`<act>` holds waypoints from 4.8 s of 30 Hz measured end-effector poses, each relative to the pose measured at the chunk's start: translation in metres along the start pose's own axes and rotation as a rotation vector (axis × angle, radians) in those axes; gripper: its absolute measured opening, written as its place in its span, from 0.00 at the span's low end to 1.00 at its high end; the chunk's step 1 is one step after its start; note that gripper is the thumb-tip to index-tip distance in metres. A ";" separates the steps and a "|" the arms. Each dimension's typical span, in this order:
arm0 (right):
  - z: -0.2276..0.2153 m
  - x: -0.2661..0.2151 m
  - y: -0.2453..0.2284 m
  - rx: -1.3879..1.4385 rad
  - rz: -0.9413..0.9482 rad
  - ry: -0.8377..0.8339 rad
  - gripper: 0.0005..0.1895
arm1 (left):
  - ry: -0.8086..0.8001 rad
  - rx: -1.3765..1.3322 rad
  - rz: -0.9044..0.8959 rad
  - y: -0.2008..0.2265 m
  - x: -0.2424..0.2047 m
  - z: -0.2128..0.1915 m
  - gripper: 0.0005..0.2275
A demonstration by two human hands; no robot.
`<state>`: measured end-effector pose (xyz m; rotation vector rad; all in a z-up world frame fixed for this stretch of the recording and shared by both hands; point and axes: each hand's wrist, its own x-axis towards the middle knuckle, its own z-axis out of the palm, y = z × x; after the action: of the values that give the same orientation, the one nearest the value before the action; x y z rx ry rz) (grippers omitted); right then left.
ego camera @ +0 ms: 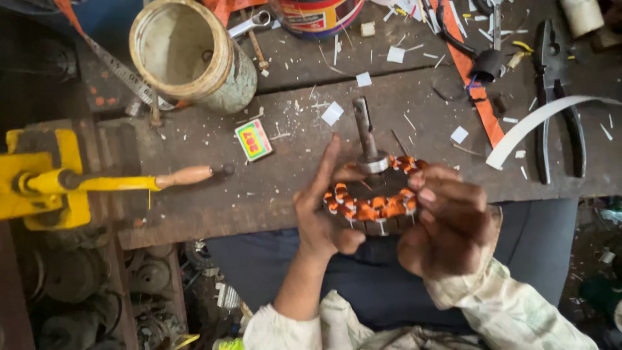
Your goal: The person is assembling a motor component by inserting small white insulating pieces into the slots of a copper-wound rotor. They use scissors to cut the insulating material and pliers to adjust the copper windings. The person works methodically, placing each piece into the rotor slots.
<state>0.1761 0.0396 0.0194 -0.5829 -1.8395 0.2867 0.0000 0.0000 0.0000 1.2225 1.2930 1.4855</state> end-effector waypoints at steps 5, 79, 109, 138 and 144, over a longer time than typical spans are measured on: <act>0.004 0.013 -0.007 0.070 0.030 0.062 0.13 | 0.005 -0.002 0.009 0.000 0.003 -0.001 0.57; -0.264 -0.265 -0.113 -0.364 1.234 -0.634 0.41 | -0.003 0.856 0.201 0.018 0.007 0.188 0.09; -0.150 -0.141 0.012 0.946 1.212 -0.013 0.44 | 0.213 -0.353 -0.378 0.034 0.029 0.169 0.10; -0.150 -0.147 0.022 0.950 1.272 -0.060 0.41 | 0.208 -0.334 -0.426 0.040 0.036 0.158 0.11; -0.155 -0.149 0.019 1.005 1.236 -0.059 0.40 | 0.188 -0.244 -0.351 0.043 0.031 0.159 0.11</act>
<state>0.3629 -0.0360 -0.0584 -0.8789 -0.9253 1.8959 0.1496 0.0576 0.0487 0.6722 1.3232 1.4696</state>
